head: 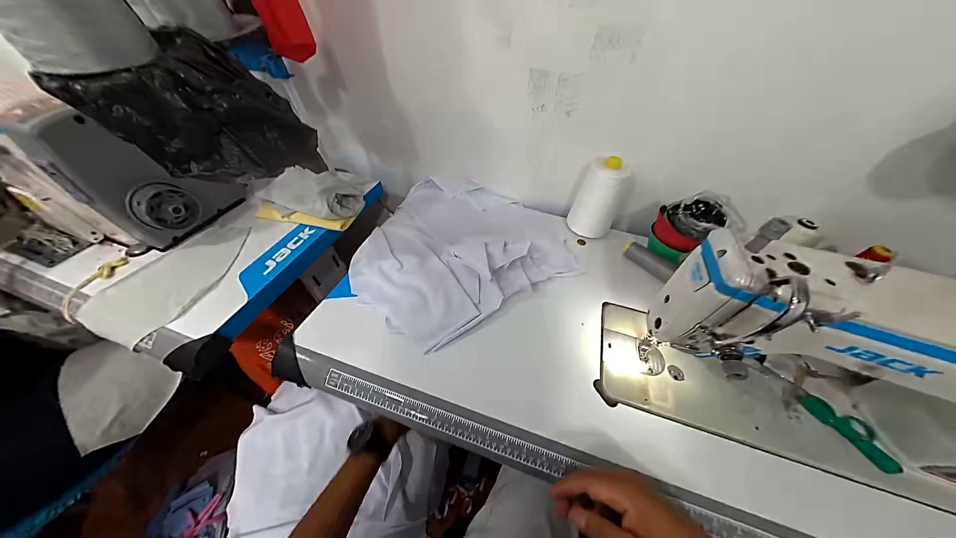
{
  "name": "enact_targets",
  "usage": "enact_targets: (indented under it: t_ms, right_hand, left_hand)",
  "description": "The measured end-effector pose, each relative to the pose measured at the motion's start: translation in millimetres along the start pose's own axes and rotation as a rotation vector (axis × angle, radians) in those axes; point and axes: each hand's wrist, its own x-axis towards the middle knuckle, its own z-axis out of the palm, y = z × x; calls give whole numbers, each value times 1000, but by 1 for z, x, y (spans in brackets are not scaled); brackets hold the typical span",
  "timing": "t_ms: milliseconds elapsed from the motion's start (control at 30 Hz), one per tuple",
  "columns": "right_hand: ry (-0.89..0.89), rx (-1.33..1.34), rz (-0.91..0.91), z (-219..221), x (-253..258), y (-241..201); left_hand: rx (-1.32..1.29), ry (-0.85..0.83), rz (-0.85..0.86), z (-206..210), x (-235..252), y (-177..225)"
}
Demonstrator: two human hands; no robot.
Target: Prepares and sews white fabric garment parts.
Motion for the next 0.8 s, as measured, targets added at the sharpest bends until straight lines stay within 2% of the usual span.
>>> enact_targets:
  t_ms: [33, 133, 167, 200, 233, 300, 367, 433, 467, 567, 633, 700, 733, 800]
  right_hand:
    - [50, -94, 8, -17, 13, 3]
    - [140, -393, 62, -64, 89, 6]
    - [173, -485, 38, -75, 120, 10]
    - [223, -561, -12, -83, 154, 15]
    - [275, -611, -72, -89, 188, 23]
    - [345, -698, -207, -95, 247, 34]
    - [370, -743, -236, -95, 281, 35]
    - [465, -655, -204, -92, 296, 36]
    - [521, -560, -144, -94, 299, 36]
    - [669, -99, -6, -111, 305, 44]
    - [696, 53, 13, -117, 303, 56]
    - [635, -57, -59, -119, 302, 74]
    - [598, -149, -84, -118, 302, 84]
    - [517, -295, -88, -118, 301, 96]
  left_hand:
    - [-75, 106, 192, 14, 1, 2]
    - [-243, -231, 726, -19, -46, 38]
    - [-309, -196, 876, -39, -62, 53]
    - [-369, -47, 925, -60, -72, 68]
    - [-383, 184, 871, -81, -73, 82]
    - [-249, 638, 571, -118, -46, 107]
    - [-100, 857, 269, -143, -1, 122]
    - [-71, 869, 106, -155, 23, 120]
    - [-131, 855, 105, -160, 26, 113]
    - [-504, 750, 247, -178, 26, 74]
    - [-840, 711, 338, -182, 29, 54]
    - [-1070, 708, 442, -180, 35, 41]
    - [-1101, 724, 474, -178, 37, 37]
    - [-952, 813, 457, -171, 38, 38]
